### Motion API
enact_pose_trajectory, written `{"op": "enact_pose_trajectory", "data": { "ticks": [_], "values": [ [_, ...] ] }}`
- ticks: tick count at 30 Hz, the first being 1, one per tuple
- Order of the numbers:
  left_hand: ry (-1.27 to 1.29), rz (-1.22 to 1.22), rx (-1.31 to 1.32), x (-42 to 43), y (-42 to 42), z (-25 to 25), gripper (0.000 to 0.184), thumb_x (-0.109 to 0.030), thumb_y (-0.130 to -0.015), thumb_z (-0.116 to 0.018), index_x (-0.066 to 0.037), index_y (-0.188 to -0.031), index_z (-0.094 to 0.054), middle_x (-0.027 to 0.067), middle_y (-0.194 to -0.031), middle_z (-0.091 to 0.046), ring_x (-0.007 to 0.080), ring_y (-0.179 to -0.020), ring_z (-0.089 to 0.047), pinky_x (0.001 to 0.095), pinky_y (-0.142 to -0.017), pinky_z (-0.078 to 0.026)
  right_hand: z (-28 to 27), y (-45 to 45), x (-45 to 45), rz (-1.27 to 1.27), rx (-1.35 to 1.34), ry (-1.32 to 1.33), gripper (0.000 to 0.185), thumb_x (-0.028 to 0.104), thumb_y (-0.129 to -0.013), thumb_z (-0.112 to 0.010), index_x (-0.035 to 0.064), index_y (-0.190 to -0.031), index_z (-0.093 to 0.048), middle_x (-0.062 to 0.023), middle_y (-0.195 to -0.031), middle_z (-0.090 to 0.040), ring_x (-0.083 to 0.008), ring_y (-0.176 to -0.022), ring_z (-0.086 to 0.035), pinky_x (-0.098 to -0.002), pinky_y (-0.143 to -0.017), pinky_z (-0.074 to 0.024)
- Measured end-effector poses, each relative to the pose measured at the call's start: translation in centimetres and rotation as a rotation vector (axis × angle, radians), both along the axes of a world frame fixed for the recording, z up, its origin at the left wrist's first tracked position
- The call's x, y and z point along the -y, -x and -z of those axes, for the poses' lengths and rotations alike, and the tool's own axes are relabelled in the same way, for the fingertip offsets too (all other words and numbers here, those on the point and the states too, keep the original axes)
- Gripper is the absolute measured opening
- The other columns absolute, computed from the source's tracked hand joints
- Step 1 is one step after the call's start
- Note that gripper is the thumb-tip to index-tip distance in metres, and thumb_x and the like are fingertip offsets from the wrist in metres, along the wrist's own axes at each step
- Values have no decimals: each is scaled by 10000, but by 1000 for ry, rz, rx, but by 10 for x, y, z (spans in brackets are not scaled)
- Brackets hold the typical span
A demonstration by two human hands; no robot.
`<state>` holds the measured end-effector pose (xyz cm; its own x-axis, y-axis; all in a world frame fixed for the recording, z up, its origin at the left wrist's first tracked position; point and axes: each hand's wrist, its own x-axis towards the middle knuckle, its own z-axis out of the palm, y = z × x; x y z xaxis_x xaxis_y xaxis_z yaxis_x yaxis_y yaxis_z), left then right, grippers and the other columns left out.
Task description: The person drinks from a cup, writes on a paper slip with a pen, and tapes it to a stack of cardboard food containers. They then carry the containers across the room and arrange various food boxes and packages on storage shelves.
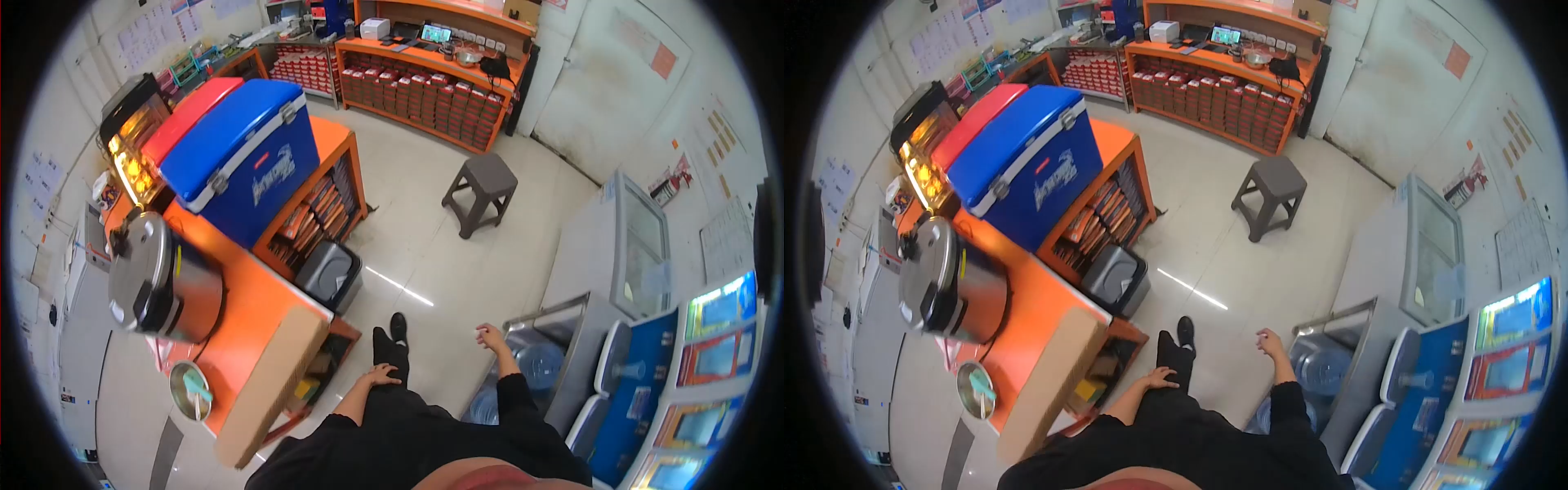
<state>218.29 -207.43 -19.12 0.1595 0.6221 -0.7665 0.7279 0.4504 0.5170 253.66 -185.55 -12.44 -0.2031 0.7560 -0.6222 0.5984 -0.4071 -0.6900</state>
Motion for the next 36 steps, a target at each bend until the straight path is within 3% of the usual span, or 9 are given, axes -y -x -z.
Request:
{"op": "enact_pose_trajectory", "data": {
  "ticks": [5, 8, 9, 15, 22, 29, 30, 32, 36],
  "values": [
    [71, -231, 228, -190, 67, 45, 854, -663, -678, -663, -159, -1342, -481, 180, -1361, -464, 343, -1261, -433, 454, -1034, -353, 10, -58, -94, 232, 42, -231, 190, 134, -844, -484, 37, -921, -628, -87, -668, -635, -177, -564, -614, -325, -491, -487],
    [-138, 252, -140, -318, 128, 51, 537, -453, -715, -697, -42, -1059, -666, 216, -1038, -652, 330, -972, -630, 430, -856, -484, 30, -118, -86, 394, 104, -37, 204, 214, -837, -544, 33, -806, -633, -149, -647, -626, -296, -531, -603, -418, -482, -470],
    [-132, 105, -197, -346, 140, 43, 476, -410, -724, -684, -35, -1017, -676, 214, -1045, -650, 329, -967, -628, 422, -850, -487, 35, -137, -66, -227, 503, -455, 209, 243, -817, -576, 46, -840, -642, -152, -752, -658, -328, -667, -635, -427, -550, -480],
    [124, -97, -157, -594, 212, 36, 346, -308, -764, -638, -40, -980, -671, 183, -1034, -658, 302, -941, -633, 393, -849, -492, 3, -83, -179, 303, 419, 260, 239, 257, -836, -553, 35, -845, -640, -160, -753, -657, -330, -679, -638, -431, -608, -487],
    [-174, -258, 49, -789, 287, 74, 438, -381, -729, -697, -68, -1032, -653, 193, -1062, -646, 322, -989, -610, 393, -888, -467, 42, 3, -428, 145, 442, 315, 277, 274, -858, -526, 21, -850, -639, -169, -755, -654, -334, -694, -641, -435, -676, -495],
    [-1, -372, -49, -933, 361, -83, 964, -670, -689, -658, -127, -1422, -347, 186, -1464, -307, 317, -1340, -311, 429, -1090, -276, 136, 132, -850, -350, 724, -294, 315, 290, -880, -499, 8, -856, -637, -178, -756, -652, -337, -708, -644, -439, -745, -503],
    [18, -470, 84, -952, 377, -97, 1006, -684, -678, -658, -132, -1440, -300, 181, -1476, -281, 316, -1345, -301, 430, -1091, -274, 121, 179, -938, -113, 682, -695, 373, 313, -904, -466, -20, -856, -626, -166, -714, -649, -345, -699, -643, -465, -682, -504],
    [39, -661, 363, -995, 408, -105, 1096, -711, -655, -657, -143, -1475, -204, 171, -1499, -228, 316, -1355, -279, 432, -1093, -271, 92, 263, -1121, 149, 6, -483, 283, 261, -930, -500, 10, -1026, -591, -86, -730, -625, -186, -583, -596, -339, -497, -482],
    [544, -1157, 727, -1047, 467, -9, 841, -627, -734, -654, -61, -1325, -461, 210, -1231, -557, 278, -1141, -536, 452, -960, -427, -147, 481, -1304, -56, -403, -599, 207, 159, -964, -452, 66, -1110, -566, -15, -789, -594, -97, -640, -555, -228, -539, -445]
  ]
}}
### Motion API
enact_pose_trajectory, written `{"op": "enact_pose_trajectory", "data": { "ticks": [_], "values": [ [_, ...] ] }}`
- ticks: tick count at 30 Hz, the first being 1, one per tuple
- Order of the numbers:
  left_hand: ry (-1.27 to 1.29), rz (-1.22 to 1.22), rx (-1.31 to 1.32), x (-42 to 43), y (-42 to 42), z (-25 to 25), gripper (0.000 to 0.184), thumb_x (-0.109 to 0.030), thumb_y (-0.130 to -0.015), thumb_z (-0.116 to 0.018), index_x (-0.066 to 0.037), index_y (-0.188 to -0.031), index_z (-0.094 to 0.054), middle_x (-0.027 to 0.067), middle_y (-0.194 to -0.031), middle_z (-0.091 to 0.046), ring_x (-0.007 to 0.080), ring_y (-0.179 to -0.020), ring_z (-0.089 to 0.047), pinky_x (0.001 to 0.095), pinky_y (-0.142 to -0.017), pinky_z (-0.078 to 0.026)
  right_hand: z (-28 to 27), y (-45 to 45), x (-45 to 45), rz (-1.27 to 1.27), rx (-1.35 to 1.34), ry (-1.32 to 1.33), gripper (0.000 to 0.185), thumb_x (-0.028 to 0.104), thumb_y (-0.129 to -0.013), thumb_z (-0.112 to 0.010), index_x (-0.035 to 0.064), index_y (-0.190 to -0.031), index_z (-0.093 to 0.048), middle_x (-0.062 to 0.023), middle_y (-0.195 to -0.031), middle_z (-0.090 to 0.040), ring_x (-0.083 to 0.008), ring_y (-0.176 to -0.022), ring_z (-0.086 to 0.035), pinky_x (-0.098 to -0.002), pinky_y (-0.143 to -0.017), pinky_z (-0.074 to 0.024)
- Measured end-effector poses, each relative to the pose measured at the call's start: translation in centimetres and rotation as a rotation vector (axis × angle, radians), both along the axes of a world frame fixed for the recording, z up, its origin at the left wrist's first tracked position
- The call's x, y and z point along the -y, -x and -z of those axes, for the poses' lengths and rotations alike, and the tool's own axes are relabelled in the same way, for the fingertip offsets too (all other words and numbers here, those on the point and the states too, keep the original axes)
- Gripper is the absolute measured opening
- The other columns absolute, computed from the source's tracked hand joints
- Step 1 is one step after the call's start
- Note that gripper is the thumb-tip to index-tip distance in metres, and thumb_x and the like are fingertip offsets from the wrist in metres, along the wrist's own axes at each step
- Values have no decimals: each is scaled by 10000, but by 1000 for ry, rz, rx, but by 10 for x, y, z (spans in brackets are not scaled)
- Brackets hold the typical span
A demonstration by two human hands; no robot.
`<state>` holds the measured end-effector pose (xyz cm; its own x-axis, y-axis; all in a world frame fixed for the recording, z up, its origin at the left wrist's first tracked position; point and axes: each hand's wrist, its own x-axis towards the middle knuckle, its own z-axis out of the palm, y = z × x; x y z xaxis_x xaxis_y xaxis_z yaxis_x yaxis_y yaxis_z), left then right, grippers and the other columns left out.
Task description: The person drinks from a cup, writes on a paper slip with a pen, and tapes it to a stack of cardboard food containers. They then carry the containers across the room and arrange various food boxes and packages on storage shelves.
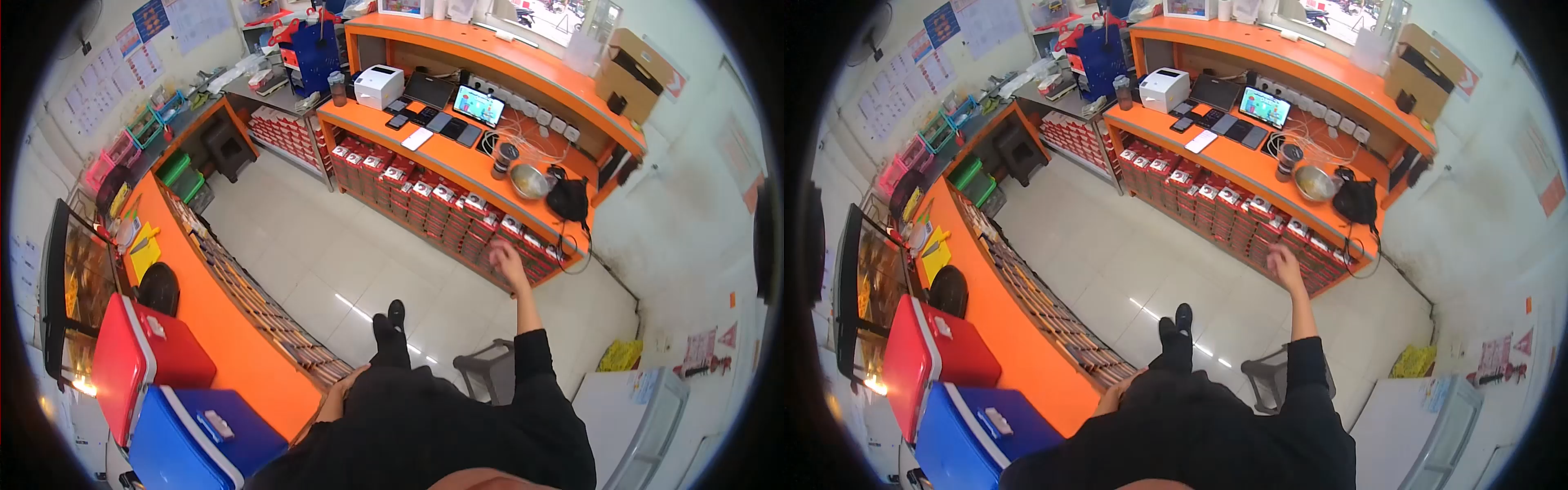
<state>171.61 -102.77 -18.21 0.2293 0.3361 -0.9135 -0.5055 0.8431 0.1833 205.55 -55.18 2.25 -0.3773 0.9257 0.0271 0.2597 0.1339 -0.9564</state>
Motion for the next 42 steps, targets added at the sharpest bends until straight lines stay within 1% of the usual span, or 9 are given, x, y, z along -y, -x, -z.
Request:
{"op": "enact_pose_trajectory", "data": {
  "ticks": [3, 8, 10, 12, 19, 26, 33, 37, 42],
  "values": [
    [-11, 283, -289, -39, 56, 40, 771, -587, -757, -648, -52, -1289, -489, 191, -1151, -597, 261, -1061, -573, 439, -912, -454, -123, 97, -52, -115, -186, 122, 258, 154, -976, -437, 72, -1199, -538, -25, -908, -596, -100, -764, -582, -231, -651, -477],
    [-304, 697, -855, -232, 196, 79, 658, -520, -796, -638, -36, -1230, -536, 160, -1018, -662, 233, -927, -635, 417, -831, -498, -164, 150, -182, -259, -234, 81, 280, 162, -971, -448, 74, -1223, -533, -19, -928, -581, -96, -855, -592, -221, -681, -483],
    [-268, 688, -882, -313, 238, 75, 548, -336, -763, -673, -107, -1243, -540, 126, -1059, -656, 331, -853, -643, 427, -741, -508, -175, 158, -229, -184, -200, 58, 280, 140, -965, -451, 68, -1222, -535, -19, -943, -574, -95, -851, -588, -224, -672, -489],
    [-84, 180, -758, -387, 247, 27, 417, -222, -789, -645, -129, -1188, -564, 102, -1015, -657, 237, -819, -651, 360, -654, -502, -198, 157, -284, -136, -172, 10, 277, 119, -955, -457, 64, -1214, -540, -17, -943, -571, -91, -839, -582, -222, -664, -486],
    [-497, 100, -754, -604, 291, -15, 345, -227, -872, -573, -112, -1197, -548, 71, -1026, -653, 183, -811, -644, 314, -625, -479, -278, 174, -585, 227, -248, -424, 285, 69, -894, -496, 82, -1171, -566, -21, -928, -575, -83, -849, -554, -209, -644, -468],
    [-473, -144, -655, -729, 275, -107, 305, -245, -937, -501, -107, -1204, -553, 75, -1108, -635, 185, -917, -633, 341, -762, -480, -235, 183, -970, 763, 65, -332, 842, 412, -701, -727, 103, -1366, -314, -139, -1084, -599, -271, -1042, -568, -396, -891, -439],
    [-532, -468, -889, -805, 309, -210, 279, -250, -954, -497, -95, -1174, -568, 71, -1119, -624, 184, -940, -623, 330, -778, -475, -270, 257, -1018, 1066, 117, -191, 888, 421, -633, -791, 108, -1326, -331, -224, -1240, -552, -348, -1145, -540, -429, -1001, -369],
    [-804, -579, -1184, -862, 343, -301, 299, -230, -946, -526, -30, -1167, -553, 87, -1109, -622, 195, -965, -611, 328, -840, -462, -381, 371, -880, 110, -306, -439, 641, 78, -796, -706, 80, -1302, -313, -186, -1063, -615, -199, -919, -634, -317, -753, -532],
    [-1431, -561, -1428, -932, 359, -488, 413, -196, -870, -560, 30, -1213, -515, 204, -1245, -523, 308, -1211, -469, 444, -1062, -296, -427, 505, -705, -957, 73, -311, 581, 162, -702, -779, 94, -1148, -414, -84, -912, -643, -257, -746, -642, -346, -716, -508]
  ]
}}
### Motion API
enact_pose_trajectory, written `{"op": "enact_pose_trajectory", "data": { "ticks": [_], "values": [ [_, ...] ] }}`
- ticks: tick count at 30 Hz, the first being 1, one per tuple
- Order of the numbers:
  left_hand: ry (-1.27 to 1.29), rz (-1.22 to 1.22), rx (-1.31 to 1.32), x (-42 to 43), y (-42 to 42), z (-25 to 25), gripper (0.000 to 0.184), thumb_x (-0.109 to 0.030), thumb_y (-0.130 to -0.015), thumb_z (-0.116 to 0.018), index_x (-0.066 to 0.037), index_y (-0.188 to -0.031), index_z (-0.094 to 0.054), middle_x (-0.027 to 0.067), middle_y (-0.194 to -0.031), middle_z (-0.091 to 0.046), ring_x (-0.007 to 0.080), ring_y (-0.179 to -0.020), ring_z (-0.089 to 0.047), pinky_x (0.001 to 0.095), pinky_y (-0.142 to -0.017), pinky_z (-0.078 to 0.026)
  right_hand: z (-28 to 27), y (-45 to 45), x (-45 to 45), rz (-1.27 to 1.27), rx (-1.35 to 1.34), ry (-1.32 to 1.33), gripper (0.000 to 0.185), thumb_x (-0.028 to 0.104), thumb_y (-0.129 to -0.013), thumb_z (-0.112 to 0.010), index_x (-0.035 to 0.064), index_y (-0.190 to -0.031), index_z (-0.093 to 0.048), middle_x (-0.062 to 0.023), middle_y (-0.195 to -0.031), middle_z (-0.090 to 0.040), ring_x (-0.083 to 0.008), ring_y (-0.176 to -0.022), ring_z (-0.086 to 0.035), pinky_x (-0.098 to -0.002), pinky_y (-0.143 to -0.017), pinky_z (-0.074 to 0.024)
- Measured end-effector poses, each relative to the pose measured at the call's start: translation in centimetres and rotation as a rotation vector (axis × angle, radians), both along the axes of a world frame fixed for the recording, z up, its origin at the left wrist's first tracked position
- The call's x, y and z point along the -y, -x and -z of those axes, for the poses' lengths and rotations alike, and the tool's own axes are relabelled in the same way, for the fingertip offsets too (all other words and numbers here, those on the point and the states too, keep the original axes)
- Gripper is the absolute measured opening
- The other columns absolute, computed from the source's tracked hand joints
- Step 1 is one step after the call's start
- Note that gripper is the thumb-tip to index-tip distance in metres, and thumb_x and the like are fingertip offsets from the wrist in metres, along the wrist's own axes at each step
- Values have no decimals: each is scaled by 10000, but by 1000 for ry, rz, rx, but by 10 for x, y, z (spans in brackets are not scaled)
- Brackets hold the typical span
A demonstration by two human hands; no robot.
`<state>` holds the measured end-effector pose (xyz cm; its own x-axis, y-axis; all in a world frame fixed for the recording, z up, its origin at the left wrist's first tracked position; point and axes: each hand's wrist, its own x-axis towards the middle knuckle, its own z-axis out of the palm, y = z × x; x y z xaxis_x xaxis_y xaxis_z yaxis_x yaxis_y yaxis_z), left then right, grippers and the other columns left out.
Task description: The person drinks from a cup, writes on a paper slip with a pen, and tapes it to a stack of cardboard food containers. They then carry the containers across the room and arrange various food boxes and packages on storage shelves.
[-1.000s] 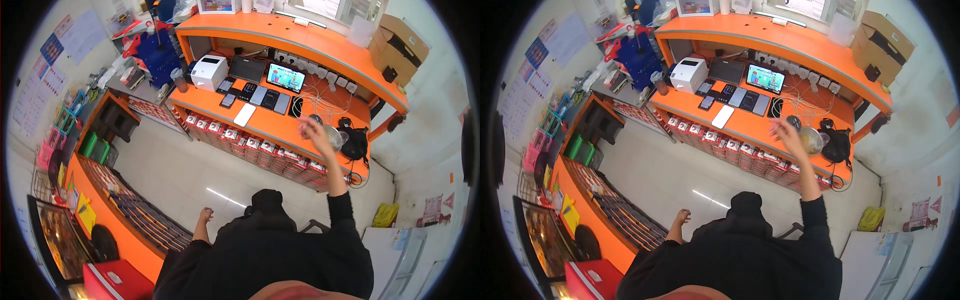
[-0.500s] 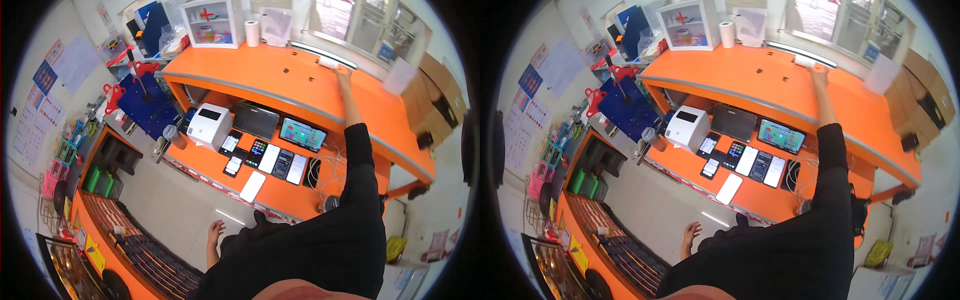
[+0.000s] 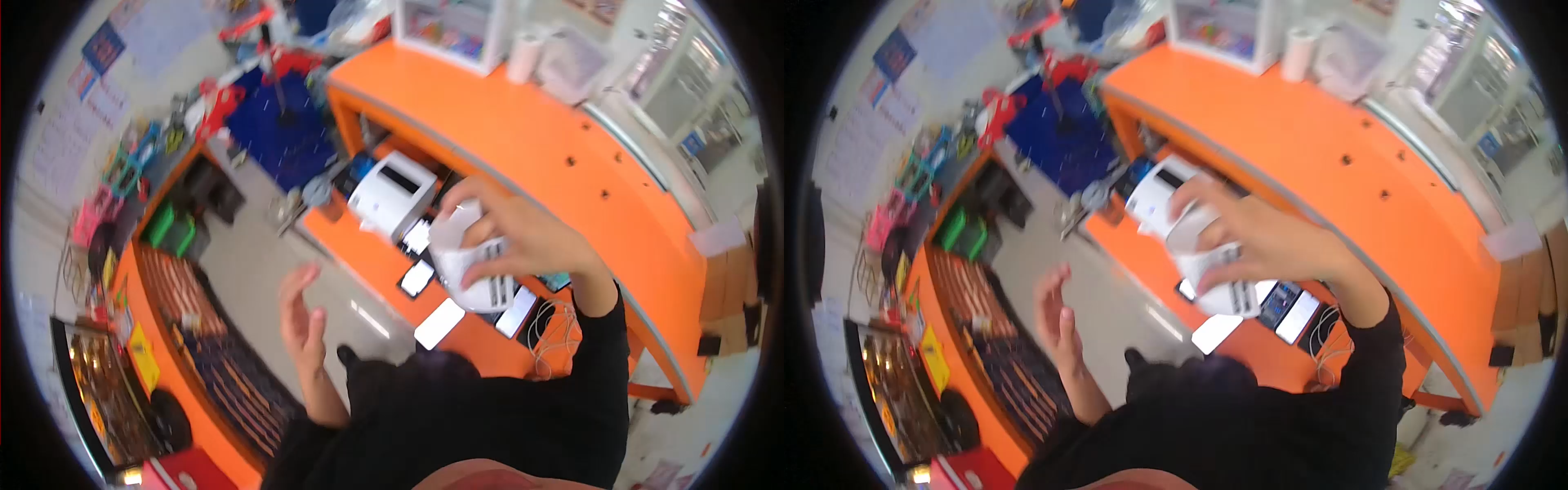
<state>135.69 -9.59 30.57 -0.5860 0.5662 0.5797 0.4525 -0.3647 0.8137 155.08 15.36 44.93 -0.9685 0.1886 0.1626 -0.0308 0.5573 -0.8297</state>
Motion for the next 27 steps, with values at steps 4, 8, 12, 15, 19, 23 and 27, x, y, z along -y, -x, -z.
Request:
{"op": "enact_pose_trajectory", "data": {
  "ticks": [4, 8, 12, 15, 19, 23, 27],
  "values": [
    [175, 389, -152, -33, 53, -61, 631, -283, -749, -742, -6, -1258, -493, 153, -1237, -554, 273, -1147, -541, 445, -1060, -292, 9, 107, 50, -304, 319, -55, 409, 176, -672, -804, 73, -951, -524, -64, -755, -699, -227, -705, -669, -268, -598, -466],
    [323, 546, -108, -1, 155, -25, 346, -133, -781, -729, -10, -1085, -621, 106, -1013, -653, 194, -902, -637, 346, -884, -450, 27, 217, 67, -350, 149, -111, 333, 90, -642, -813, 32, -869, -577, -63, -692, -689, -116, -621, -637, -244, -592, -448],
    [426, 437, -7, 72, 253, -21, 219, -109, -841, -667, 4, -1027, -641, 110, -903, -662, 163, -785, -607, 317, -727, -482, 54, 336, 116, -446, 242, -146, 269, 92, -664, -792, 27, -863, -623, -49, -654, -656, -108, -596, -602, -250, -581, -438],
    [352, 282, -61, 130, 318, -18, 186, -102, -847, -647, 5, -998, -634, 119, -815, -638, 176, -753, -602, 306, -705, -474, 70, 429, 168, -619, 253, -241, 249, 226, -721, -750, 28, -849, -669, -103, -697, -604, -179, -657, -543, -336, -617, -417],
    [462, 232, -13, 192, 414, -14, 106, -101, -870, -586, -13, -913, -628, 94, -727, -593, 156, -636, -533, 310, -592, -422, 102, 547, 226, -667, 313, -28, 229, 223, -773, -733, 12, -853, -693, -102, -611, -583, -131, -567, -480, -318, -567, -412],
    [502, 188, 110, 218, 499, 4, 106, -104, -883, -571, -12, -881, -624, 82, -705, -578, 127, -622, -499, 302, -570, -399, 129, 648, 250, -758, 437, 24, 262, 262, -830, -689, 11, -904, -691, -65, -576, -537, -85, -555, -406, -293, -517, -367],
    [448, 139, 239, 228, 603, 47, 138, -108, -899, -551, 9, -883, -623, 40, -739, -603, 87, -683, -498, 272, -600, -401, 155, 758, 264, -725, 532, 129, 308, 299, -879, -631, -5, -872, -676, -63, -557, -521, -97, -545, -405, -302, -512, -359]
  ]
}}
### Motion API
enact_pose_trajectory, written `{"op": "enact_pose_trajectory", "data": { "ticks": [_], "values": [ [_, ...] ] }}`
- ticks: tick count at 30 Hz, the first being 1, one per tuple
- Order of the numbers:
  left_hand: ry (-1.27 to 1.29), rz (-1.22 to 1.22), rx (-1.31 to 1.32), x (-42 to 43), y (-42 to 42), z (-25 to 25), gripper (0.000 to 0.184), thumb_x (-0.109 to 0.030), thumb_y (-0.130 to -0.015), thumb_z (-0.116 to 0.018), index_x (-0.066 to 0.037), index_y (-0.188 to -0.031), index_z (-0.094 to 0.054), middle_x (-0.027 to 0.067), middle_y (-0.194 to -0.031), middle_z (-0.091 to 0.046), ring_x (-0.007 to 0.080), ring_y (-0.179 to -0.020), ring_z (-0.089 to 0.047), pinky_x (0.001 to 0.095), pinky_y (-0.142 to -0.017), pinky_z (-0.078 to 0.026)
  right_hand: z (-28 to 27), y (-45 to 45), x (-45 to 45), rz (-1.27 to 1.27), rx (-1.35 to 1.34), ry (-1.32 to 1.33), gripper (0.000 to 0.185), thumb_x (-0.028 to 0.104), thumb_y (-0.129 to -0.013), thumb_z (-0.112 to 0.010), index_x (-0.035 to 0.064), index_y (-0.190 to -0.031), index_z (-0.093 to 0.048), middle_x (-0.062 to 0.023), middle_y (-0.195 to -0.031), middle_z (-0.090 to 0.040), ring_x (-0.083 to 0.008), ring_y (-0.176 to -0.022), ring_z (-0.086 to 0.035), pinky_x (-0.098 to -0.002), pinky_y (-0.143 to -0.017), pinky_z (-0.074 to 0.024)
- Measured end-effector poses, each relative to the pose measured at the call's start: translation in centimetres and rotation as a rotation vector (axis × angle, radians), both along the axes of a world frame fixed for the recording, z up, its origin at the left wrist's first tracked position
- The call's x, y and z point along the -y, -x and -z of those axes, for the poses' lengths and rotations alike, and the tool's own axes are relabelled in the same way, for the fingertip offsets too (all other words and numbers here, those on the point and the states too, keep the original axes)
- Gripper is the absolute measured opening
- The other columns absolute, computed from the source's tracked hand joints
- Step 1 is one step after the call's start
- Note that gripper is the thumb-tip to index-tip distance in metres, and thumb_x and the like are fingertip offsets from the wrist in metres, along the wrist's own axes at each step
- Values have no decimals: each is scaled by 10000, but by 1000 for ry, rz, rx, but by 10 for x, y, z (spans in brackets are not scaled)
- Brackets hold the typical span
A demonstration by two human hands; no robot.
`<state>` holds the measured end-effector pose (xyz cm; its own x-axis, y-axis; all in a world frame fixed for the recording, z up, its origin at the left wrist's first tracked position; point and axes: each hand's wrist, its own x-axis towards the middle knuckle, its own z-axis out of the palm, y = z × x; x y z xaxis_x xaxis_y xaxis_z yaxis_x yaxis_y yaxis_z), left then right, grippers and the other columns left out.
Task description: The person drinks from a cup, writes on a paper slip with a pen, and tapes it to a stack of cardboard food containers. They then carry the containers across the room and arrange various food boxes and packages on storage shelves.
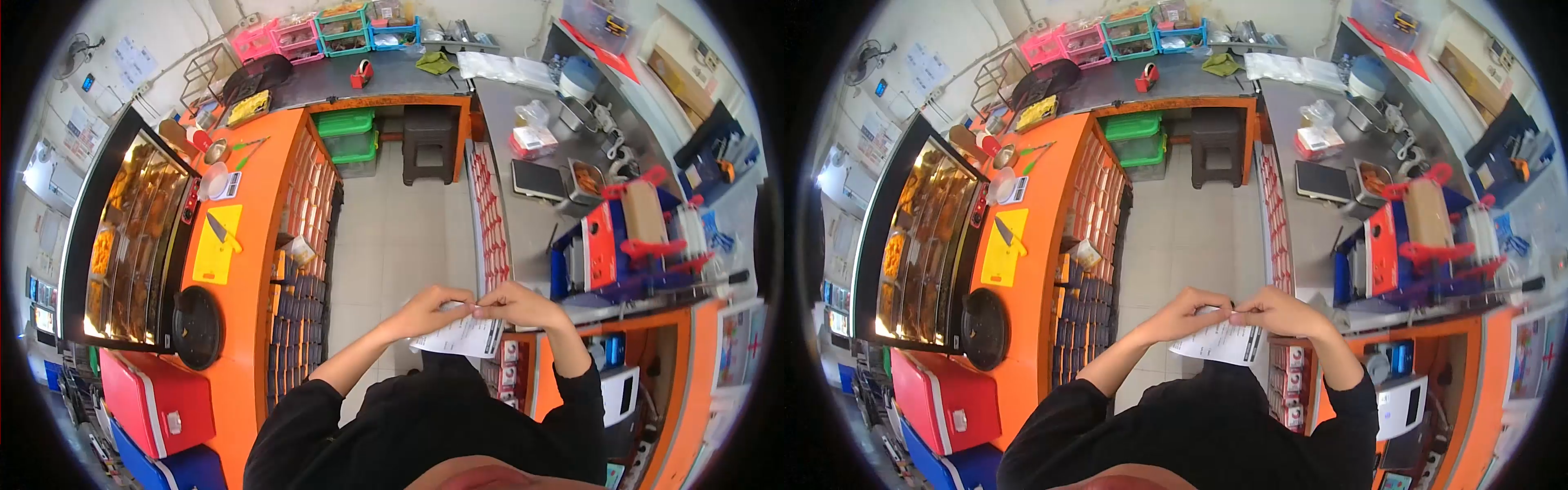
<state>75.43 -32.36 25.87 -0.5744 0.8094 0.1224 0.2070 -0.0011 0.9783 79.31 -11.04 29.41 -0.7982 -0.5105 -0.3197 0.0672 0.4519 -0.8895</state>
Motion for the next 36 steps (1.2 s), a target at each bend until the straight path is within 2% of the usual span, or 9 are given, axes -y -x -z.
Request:
{"op": "enact_pose_trajectory", "data": {
  "ticks": [2, 6, 9, 11, 14, 26, 27, 30, 36],
  "values": [
    [-42, -54, 142, -3, 58, 25, 161, -115, -910, -537, 17, -886, -627, 13, -767, -610, 67, -722, -502, 249, -627, -402, -3, 66, 1, -3, 151, -116, 298, 295, -881, -623, 2, -879, -678, -98, -567, -540, -114, -536, -431, -315, -527, -386],
    [-53, -212, 413, -1, 169, 18, 204, -147, -944, -509, 1, -904, -644, -27, -815, -596, 40, -778, -514, 209, -681, -409, 19, 194, 3, -41, -595, -79, 253, 264, -867, -630, 15, -875, -671, -173, -637, -563, -243, -544, -565, -332, -550, -431],
    [-54, -361, 311, 11, 256, 13, 200, -172, -956, -511, -12, -928, -628, -25, -801, -595, 28, -788, -508, 203, -671, -411, -5, 289, 14, -48, -550, -37, 230, 257, -861, -634, 31, -883, -668, -178, -692, -597, -313, -585, -578, -338, -565, -442],
    [50, -417, 160, 24, 310, 6, 216, -205, -966, -513, -17, -919, -609, -26, -756, -590, 17, -749, -500, 202, -620, -407, -6, 359, 9, -155, -490, 25, 198, 208, -871, -630, 15, -877, -672, -142, -693, -635, -233, -553, -597, -305, -545, -449],
    [141, -390, 248, 35, 385, -25, 297, -257, -969, -518, -13, -815, -589, -38, -656, -559, 6, -619, -464, 213, -516, -375, -1, 452, 4, -190, 131, 101, 185, 162, -876, -632, -18, -868, -678, -65, -682, -638, -104, -522, -570, -243, -506, -441],
    [7, -454, 428, 4, 744, 82, 273, -231, -961, -536, -51, -765, -597, -88, -634, -487, -8, -569, -392, 198, -488, -293, 62, 765, -19, 221, -241, 76, 173, 126, -888, -592, 6, -787, -664, -29, -562, -567, -67, -456, -532, -232, -443, -367],
    [63, -486, 322, 8, 779, 105, 251, -226, -960, -537, -18, -860, -633, -84, -688, -518, -14, -620, -420, 196, -513, -323, 71, 788, -28, 389, -201, 138, 177, 123, -891, -589, 4, -784, -664, -26, -564, -565, -63, -456, -526, -230, -438, -362],
    [582, -648, -246, 24, 882, 158, 187, -223, -852, -644, -55, -930, -625, 85, -719, -652, 243, -618, -616, 339, -546, -443, 102, 865, -68, 682, -197, 162, 159, 135, -859, -636, -8, -798, -666, -35, -624, -594, -69, -481, -534, -218, -432, -376],
    [863, -402, -697, 11, 1001, 281, 484, -152, -755, -674, -168, -1199, -481, 89, -1209, -548, 322, -723, -645, 466, -612, -514, 291, 964, -109, 729, 11, 106, 112, 80, -827, -680, -21, -874, -676, -55, -787, -656, -124, -678, -652, -241, -537, -516]
  ]
}}
